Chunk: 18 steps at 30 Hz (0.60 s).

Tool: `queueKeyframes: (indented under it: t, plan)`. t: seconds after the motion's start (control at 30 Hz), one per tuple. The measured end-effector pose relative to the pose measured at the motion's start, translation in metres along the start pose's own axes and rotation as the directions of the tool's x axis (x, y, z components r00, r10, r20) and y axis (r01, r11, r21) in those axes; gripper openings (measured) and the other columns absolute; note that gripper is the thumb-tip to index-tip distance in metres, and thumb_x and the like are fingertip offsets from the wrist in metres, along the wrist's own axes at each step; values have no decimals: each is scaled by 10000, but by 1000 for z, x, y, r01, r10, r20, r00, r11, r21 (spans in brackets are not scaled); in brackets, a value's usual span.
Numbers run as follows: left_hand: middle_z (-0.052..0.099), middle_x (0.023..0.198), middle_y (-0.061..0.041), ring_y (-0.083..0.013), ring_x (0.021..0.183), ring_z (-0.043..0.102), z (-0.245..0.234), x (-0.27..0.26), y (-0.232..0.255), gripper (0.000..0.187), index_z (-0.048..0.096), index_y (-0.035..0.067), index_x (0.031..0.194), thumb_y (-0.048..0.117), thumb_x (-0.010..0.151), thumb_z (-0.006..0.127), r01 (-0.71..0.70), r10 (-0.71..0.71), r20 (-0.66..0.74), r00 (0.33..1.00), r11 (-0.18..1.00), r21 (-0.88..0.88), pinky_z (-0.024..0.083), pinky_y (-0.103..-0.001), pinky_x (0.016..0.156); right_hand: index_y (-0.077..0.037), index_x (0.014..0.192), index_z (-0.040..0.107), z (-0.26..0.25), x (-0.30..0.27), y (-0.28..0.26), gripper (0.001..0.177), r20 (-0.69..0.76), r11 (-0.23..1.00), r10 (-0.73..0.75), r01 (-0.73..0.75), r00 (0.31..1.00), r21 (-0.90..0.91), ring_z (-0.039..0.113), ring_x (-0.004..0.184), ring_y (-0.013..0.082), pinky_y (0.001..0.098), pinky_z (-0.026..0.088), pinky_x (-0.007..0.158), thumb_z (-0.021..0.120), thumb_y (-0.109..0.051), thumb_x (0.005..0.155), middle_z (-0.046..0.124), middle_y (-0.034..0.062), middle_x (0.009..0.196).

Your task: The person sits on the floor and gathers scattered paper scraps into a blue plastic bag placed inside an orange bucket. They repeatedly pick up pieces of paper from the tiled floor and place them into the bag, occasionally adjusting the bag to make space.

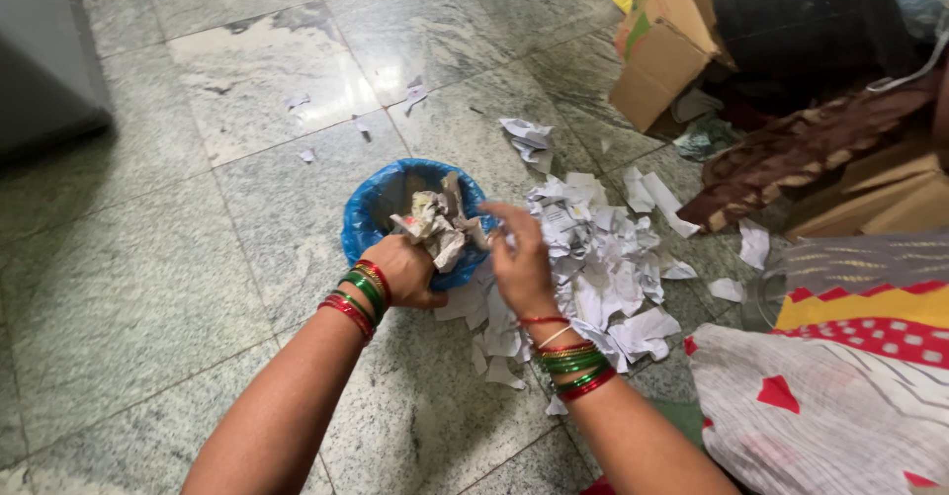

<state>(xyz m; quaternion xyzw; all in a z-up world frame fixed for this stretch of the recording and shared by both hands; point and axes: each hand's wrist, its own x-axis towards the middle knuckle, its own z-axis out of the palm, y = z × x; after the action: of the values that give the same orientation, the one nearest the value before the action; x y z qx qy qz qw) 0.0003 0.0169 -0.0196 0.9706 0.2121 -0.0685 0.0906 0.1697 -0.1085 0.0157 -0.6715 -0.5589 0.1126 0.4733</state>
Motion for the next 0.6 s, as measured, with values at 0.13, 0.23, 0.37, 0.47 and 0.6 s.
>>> queueKeyframes:
  t: [0.13, 0.23, 0.37, 0.47, 0.6]
  plan:
    - [722, 817, -188, -355, 778, 709, -10, 1, 2, 568, 759, 37, 789, 593, 676, 785, -74, 67, -94, 993, 995, -72, 589, -441, 757, -175, 1355, 627, 5, -15, 4, 363, 297, 850, -291, 389, 909, -356, 439, 1435, 311, 591, 100, 1222, 580, -272, 1008, 611, 97, 1433]
    - [745, 863, -147, -328, 831, 722, -17, -1, 7, 449, 785, 115, 867, 542, 733, 747, 29, -20, 99, 995, 996, -86, 590, -447, 805, -97, 1366, 590, 11, -14, 3, 514, 404, 806, -265, 431, 876, -405, 375, 1430, 332, 600, -16, 1184, 525, -468, 1016, 582, 132, 1415]
    - [735, 881, -163, -355, 836, 713, -24, -3, 11, 417, 777, 195, 971, 523, 714, 768, 16, -10, 55, 998, 993, -113, 586, -466, 787, -142, 1361, 619, 7, -9, -3, 434, 332, 848, -183, 319, 925, -423, 448, 1412, 248, 585, 45, 1295, 493, -431, 1062, 606, 97, 1394]
    - [739, 872, -166, -356, 833, 720, -23, -5, 11, 482, 748, 106, 932, 526, 702, 796, 30, -28, 16, 999, 992, -126, 594, -452, 782, -157, 1275, 658, 2, -14, -3, 373, 395, 863, -95, 274, 914, -426, 521, 1382, 192, 573, 83, 1344, 496, -419, 1064, 677, 37, 1288]
    - [737, 847, -157, -360, 828, 717, -27, -3, 11, 441, 768, 133, 911, 519, 699, 787, -2, 3, 4, 1000, 989, -149, 581, -474, 771, -105, 1264, 666, 3, -21, 10, 347, 292, 858, -293, 385, 910, -339, 485, 1394, 277, 619, 104, 1232, 610, -331, 1006, 689, 114, 1279]
